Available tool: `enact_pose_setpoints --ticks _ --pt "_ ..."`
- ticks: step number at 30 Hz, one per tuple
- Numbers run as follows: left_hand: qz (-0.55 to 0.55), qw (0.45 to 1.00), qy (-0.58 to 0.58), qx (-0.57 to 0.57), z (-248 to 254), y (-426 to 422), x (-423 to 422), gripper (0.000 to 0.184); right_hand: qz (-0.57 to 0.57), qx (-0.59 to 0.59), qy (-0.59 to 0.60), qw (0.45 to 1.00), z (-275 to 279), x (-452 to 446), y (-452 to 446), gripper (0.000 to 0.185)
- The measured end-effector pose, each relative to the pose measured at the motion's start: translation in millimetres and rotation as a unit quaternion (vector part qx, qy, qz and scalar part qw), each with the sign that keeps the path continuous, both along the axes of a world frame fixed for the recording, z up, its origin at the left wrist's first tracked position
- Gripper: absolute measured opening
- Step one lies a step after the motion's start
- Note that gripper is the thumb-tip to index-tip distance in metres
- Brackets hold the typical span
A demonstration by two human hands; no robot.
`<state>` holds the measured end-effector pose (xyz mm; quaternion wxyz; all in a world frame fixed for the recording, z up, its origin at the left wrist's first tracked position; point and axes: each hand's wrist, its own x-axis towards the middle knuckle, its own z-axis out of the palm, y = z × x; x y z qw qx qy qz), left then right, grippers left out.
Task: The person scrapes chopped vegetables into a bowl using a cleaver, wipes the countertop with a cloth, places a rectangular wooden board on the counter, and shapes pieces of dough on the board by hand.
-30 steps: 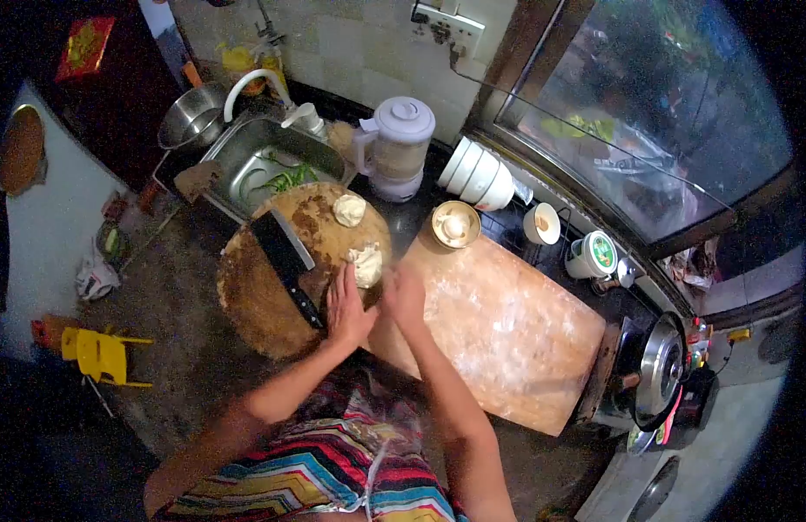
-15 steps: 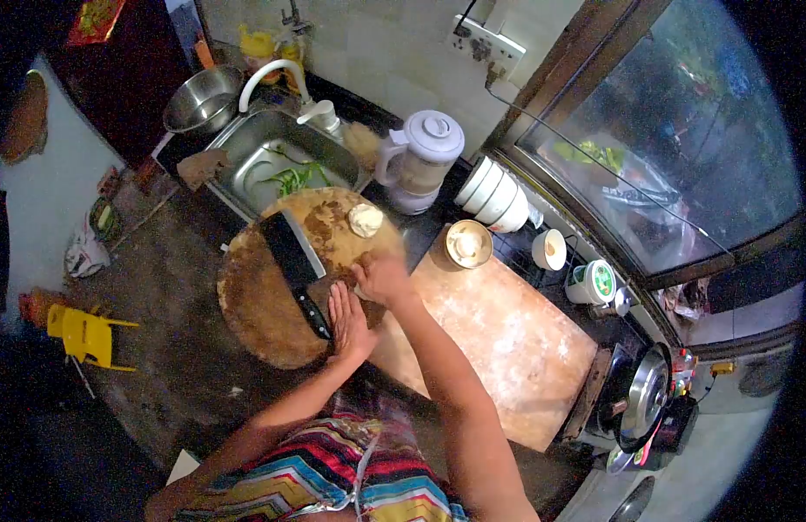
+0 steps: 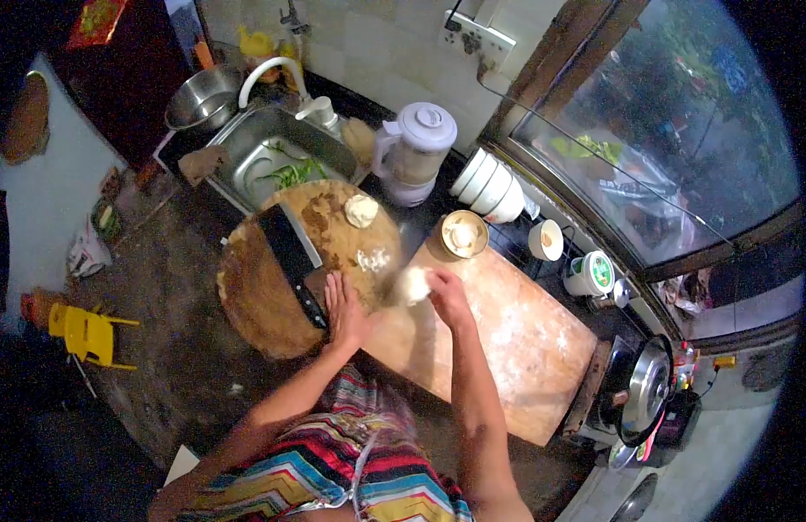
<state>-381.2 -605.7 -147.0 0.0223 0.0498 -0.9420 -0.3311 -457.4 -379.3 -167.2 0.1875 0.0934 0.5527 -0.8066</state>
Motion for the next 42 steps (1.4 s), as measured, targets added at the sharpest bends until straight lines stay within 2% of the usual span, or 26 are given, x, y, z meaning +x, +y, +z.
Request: enact_pose_setpoints --ticks 1,2,3,4,5,6,8,9,10,11,12,14,16,18,20,22,24,26,29,32,33,36,39,42 --pt "0.003 1.0 -0.007 0.001 0.8 0.5 -0.4 0.102 -0.075 -0.125 0.026 0.989 19.0 21.5 11.8 0.025" --pt "0.003 1.0 -0.001 0.018 -1.4 -0.5 -0.6 0.101 -0.17 -0.168 0.058 0.969 37.5 40.0 18.3 0.03" --pt "0.002 0.999 0.006 0.033 -4.9 -3.3 -0.8 0.101 -0.217 -0.171 0.068 0.959 44.3 54.8 37.8 0.03" --pt "-0.002 0.999 0.011 0.048 -7.2 -6.5 -1.5 0.1 -0.212 -0.164 0.101 0.958 59.5 66.2 55.9 0.028" --pt "0.001 0.997 -0.004 0.073 5.3 -10.0 -1.7 0.097 -0.233 -0.114 0.128 0.957 75.7 78.0 70.7 0.027" --pt "-0.001 0.996 0.003 0.093 6.7 -12.3 -1.9 0.09 -0.26 -0.058 0.156 0.951 86.8 91.8 84.8 0.028" --pt "0.011 0.994 0.034 0.107 3.4 -11.9 -2.6 0.076 -0.341 0.186 0.209 0.897 73.5 113.2 113.2 0.022" --pt "0.012 0.995 0.045 0.084 4.4 -10.4 -2.6 0.072 -0.361 0.236 0.169 0.886 60.8 122.3 117.2 0.023" --pt "0.016 0.996 0.058 0.06 5.1 -9.6 -1.6 0.067 -0.277 0.33 0.086 0.898 46.2 133.1 122.8 0.03" --pt "0.006 0.997 0.073 0.005 3.5 -6.6 -0.3 0.064 -0.104 0.518 0.155 0.835 34.1 137.1 122.5 0.035" --pt "-0.016 0.996 0.07 -0.053 4.2 -4.6 1.5 0.064 0.005 0.647 0.238 0.724 30.1 147.5 132.0 0.035" --pt "-0.041 0.996 0.046 -0.057 0.4 -0.2 4.6 0.064 -0.017 0.651 0.189 0.735 49.7 145.0 131.7 0.033" --pt "-0.044 0.998 0.026 -0.041 4.7 2.2 6.2 0.065 -0.099 0.67 0.113 0.727 78.9 140.8 127.3 0.026" --pt "-0.052 0.997 0.018 -0.055 3.8 3.8 4.8 0.065 -0.193 0.668 0.181 0.696 95.6 131.7 127.4 0.016" --pt "-0.053 0.993 0.015 -0.106 -1.8 -1.1 0.8 0.066 -0.148 0.63 0.155 0.746 113.7 111.5 97.7 0.018" --pt "-0.096 0.986 0.002 -0.134 11.7 -2.5 -0.9 0.067 -0.081 0.487 0.217 0.842 92.4 84.5 47.4 0.021" --pt "-0.134 0.979 -0.042 -0.147 21.6 -6.8 -6.8 0.07 0.074 0.518 0.327 0.787 90.0 63.4 -18.8 0.026" --pt "-0.139 0.975 -0.02 -0.169 13.0 -9.6 -7.8 0.068 0.122 0.491 0.397 0.766 79.8 40.0 -72.5 0.028" --pt "-0.144 0.973 -0.008 -0.179 11.5 -12.2 -6.4 0.067 0.144 0.591 0.412 0.679 42.8 -6.6 -107.0 0.033" --pt "-0.139 0.976 0.005 -0.168 10.8 -11.8 -6.4 0.066 0.177 0.633 0.426 0.621 27.1 -39.1 -114.2 0.039" --pt "-0.138 0.976 0.005 -0.166 7.0 -10.9 -6.4 0.066 0.171 0.643 0.425 0.614 24.2 -38.9 -115.8 0.045" --pt "-0.137 0.977 0.008 -0.163 -2.3 -10.7 -7.5 0.064 0.194 0.657 0.418 0.597 16.8 -35.6 -118.0 0.044" --pt "-0.144 0.974 -0.004 -0.174 0.4 -10.0 -7.1 0.06 0.148 0.645 0.437 0.609 20.9 -23.3 -121.5 0.037" --pt "-0.151 0.974 -0.015 -0.169 5.0 -10.8 -8.2 0.059 0.181 0.665 0.402 0.602 17.9 -20.8 -119.9 0.033"
